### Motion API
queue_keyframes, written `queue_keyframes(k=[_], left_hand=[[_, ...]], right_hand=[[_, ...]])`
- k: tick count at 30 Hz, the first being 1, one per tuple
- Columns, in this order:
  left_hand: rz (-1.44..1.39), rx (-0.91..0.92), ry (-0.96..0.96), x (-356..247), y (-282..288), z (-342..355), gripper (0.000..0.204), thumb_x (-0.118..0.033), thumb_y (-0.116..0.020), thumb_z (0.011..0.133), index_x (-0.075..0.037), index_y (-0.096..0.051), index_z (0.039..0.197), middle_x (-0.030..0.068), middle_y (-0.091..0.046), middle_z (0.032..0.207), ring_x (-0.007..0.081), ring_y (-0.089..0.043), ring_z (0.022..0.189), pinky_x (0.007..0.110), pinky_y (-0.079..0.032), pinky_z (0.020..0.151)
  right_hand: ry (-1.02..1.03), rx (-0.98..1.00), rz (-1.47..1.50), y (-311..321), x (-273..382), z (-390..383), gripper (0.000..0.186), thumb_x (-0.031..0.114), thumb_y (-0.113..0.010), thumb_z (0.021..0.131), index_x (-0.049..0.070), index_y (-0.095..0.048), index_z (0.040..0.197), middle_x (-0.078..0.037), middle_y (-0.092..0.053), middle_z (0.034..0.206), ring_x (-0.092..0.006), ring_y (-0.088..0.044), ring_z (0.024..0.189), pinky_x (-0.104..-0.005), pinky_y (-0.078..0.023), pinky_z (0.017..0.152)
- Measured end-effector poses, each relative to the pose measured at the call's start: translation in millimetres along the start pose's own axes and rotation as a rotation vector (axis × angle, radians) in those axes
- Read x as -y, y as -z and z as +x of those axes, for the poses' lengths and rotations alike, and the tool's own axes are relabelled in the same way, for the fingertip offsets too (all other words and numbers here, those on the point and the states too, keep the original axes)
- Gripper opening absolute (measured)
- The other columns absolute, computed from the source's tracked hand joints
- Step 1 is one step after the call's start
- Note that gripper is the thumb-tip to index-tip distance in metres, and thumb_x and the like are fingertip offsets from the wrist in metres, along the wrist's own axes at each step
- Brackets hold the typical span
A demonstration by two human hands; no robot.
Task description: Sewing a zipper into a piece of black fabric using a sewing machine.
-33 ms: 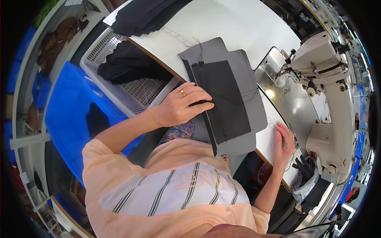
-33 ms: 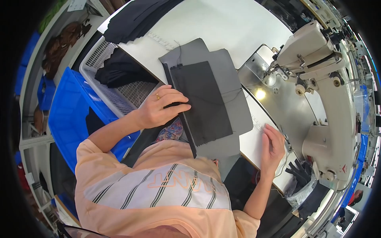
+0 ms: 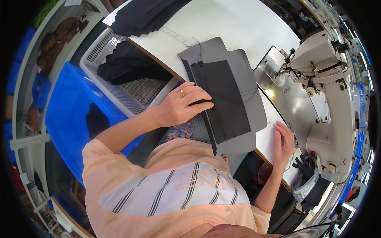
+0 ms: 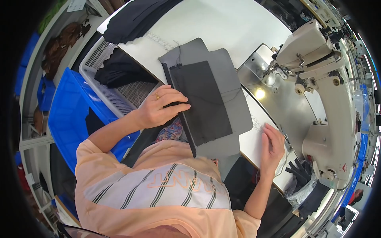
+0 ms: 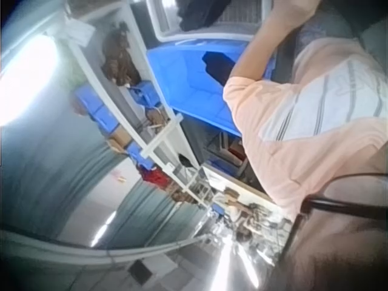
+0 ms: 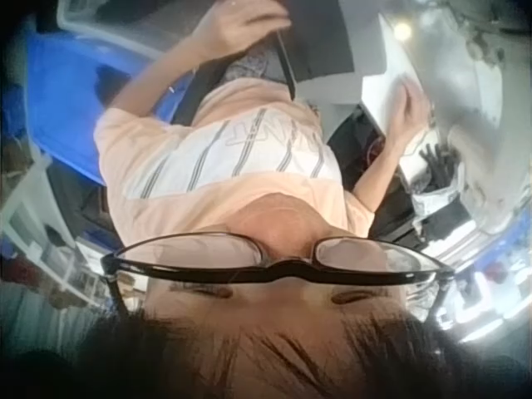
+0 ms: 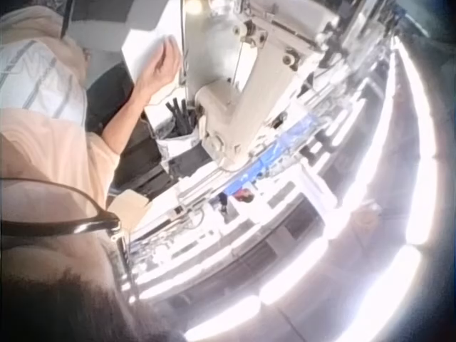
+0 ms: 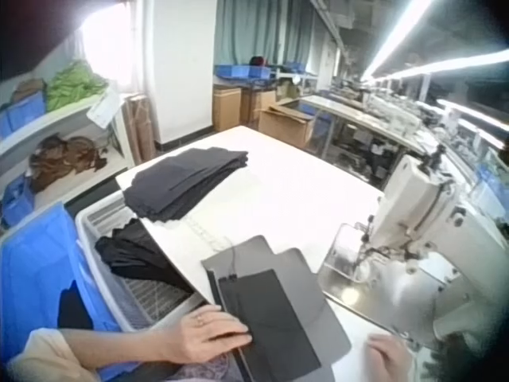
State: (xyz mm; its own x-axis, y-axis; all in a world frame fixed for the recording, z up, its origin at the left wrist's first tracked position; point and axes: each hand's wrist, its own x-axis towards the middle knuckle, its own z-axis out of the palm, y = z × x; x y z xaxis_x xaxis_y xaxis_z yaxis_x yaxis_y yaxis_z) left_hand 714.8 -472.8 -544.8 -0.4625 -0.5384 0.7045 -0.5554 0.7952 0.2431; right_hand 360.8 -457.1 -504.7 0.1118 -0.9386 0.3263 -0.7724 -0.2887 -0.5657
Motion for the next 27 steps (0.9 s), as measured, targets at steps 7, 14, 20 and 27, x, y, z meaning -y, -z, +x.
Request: queue_keyframes(k=[7,14,20,27], left_hand=[[0.063,0.058,0.004,3.1,12.4,27.8,0.027,-0.001,-0.070,0.068,-0.009,-0.066,0.093,0.0031,-0.063,0.099,0.0203,-0.060,0.093,0.041,-0.045,0.091],[-0.351,0.606,0.289,-2.0,34.2,128.0,0.019,-0.013,-0.067,0.079,-0.001,-0.063,0.093,0.0097,-0.064,0.079,0.0279,-0.059,0.072,0.034,-0.047,0.072],[-0.632,0.814,0.458,41.2,44.0,130.7,0.021,-0.009,-0.068,0.078,0.003,-0.065,0.094,0.0078,-0.065,0.075,0.0115,-0.056,0.066,0.027,-0.044,0.064],[-1.037,0.508,0.735,14.8,3.6,113.0,0.014,-0.007,-0.065,0.083,0.003,-0.066,0.093,-0.0017,-0.062,0.074,0.0023,-0.049,0.067,0.020,-0.040,0.061]], right_hand=[[0.055,0.122,0.240,-2.2,46.2,-0.9,0.024,0.011,-0.069,0.078,0.002,-0.066,0.100,-0.013,-0.064,0.111,-0.0277,-0.057,0.105,-0.0340,-0.043,0.089],[-0.066,0.326,-0.008,17.7,97.5,43.8,0.020,0.014,-0.067,0.083,0.000,-0.066,0.097,-0.006,-0.067,0.081,-0.0138,-0.059,0.071,-0.0263,-0.046,0.066],[-0.249,0.329,0.366,65.1,23.1,57.5,0.016,0.011,-0.064,0.087,-0.004,-0.064,0.087,0.004,-0.057,0.071,-0.0025,-0.047,0.068,-0.0186,-0.040,0.060],[-0.065,0.708,0.264,33.2,44.7,68.4,0.020,0.016,-0.062,0.088,-0.004,-0.061,0.084,0.005,-0.050,0.064,-0.0034,-0.040,0.059,-0.0234,-0.035,0.052]])
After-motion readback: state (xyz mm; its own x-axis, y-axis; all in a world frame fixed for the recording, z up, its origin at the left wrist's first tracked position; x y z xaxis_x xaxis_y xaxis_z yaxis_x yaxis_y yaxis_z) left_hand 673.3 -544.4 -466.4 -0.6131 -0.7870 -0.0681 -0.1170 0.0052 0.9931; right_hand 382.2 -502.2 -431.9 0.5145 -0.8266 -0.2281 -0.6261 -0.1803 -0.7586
